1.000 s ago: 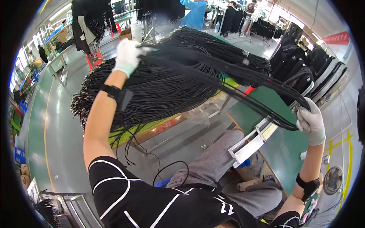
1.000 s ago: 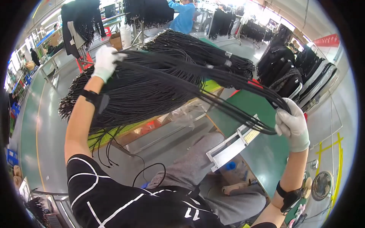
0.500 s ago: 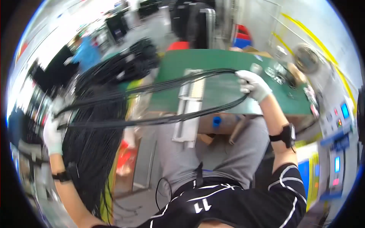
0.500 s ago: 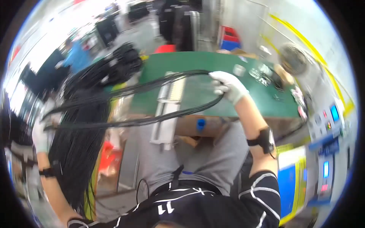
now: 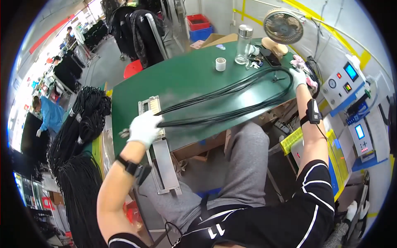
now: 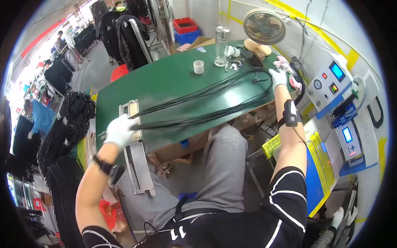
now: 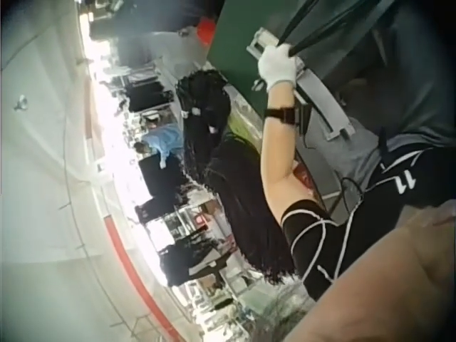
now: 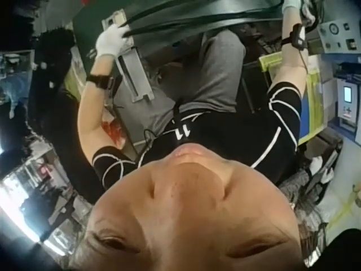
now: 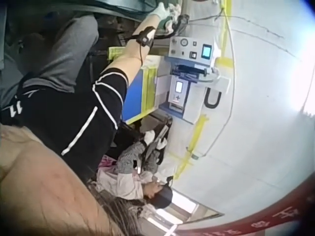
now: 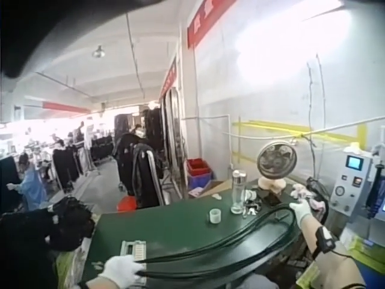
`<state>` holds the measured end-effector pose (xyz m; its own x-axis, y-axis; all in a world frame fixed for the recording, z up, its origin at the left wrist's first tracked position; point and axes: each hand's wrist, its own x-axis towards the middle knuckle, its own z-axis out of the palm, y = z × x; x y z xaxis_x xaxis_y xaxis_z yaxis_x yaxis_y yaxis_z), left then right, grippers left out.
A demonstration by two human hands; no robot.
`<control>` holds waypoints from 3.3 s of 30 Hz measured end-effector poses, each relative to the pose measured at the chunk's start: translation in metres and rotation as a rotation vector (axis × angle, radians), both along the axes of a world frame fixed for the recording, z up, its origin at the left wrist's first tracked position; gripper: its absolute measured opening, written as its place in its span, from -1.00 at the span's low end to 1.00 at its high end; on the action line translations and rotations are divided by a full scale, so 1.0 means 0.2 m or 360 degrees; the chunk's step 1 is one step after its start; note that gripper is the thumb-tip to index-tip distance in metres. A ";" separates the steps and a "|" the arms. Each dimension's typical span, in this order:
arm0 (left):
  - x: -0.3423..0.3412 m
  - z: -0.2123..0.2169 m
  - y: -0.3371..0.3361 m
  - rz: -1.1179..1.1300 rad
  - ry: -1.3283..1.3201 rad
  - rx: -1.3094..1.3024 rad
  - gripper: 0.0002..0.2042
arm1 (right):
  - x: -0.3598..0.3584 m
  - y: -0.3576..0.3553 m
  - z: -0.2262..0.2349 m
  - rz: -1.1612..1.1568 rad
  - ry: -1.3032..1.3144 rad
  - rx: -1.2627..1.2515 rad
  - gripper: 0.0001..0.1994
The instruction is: The person picks up a bundle of cables, separates them, and places the ends into a metal fixture by hand. After arranging the cables, the person moves the fixture to a machine, places it on the platform, and then removes the fixture to take the cables out.
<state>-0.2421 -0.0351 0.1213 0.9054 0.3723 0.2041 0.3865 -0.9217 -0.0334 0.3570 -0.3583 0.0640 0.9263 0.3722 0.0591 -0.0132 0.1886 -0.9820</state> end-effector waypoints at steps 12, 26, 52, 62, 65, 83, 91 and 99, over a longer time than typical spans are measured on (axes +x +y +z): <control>0.14 -0.18 -0.09 -0.0036 -0.0489 0.0192 -0.49 | -1.52 0.94 0.02 0.1242 -0.1867 -0.0577 -0.52; -0.32 -0.57 -0.13 0.0514 -0.0557 -0.0319 -0.41 | -1.62 1.20 -0.06 0.1438 -0.1712 -0.1151 -0.56; -0.19 -0.51 -0.12 0.0629 -0.1390 -0.0635 -0.79 | -1.84 1.14 0.01 0.1279 -0.1991 -0.0349 -0.84; -0.20 -0.47 -0.23 0.0256 -0.1246 -0.0664 -0.88 | -1.90 1.09 -0.06 0.1393 -0.1796 -0.0769 -0.71; -0.19 -0.47 -0.24 0.0208 -0.1227 -0.0649 -0.88 | -2.03 1.10 0.01 0.1720 -0.1725 -0.0280 -0.73; -0.19 -0.53 -0.14 0.0675 -0.1447 -0.0723 -0.83 | -2.02 1.10 -0.04 0.1460 -0.2047 -0.0429 -0.89; -0.20 -0.55 -0.12 0.0667 -0.1442 -0.0813 -0.82 | -2.05 1.11 -0.02 0.1284 -0.2248 -0.0468 -0.86; -0.20 -0.54 -0.12 0.0672 -0.1356 -0.0826 -0.83 | -2.04 1.11 -0.02 0.1303 -0.2364 -0.0477 -0.86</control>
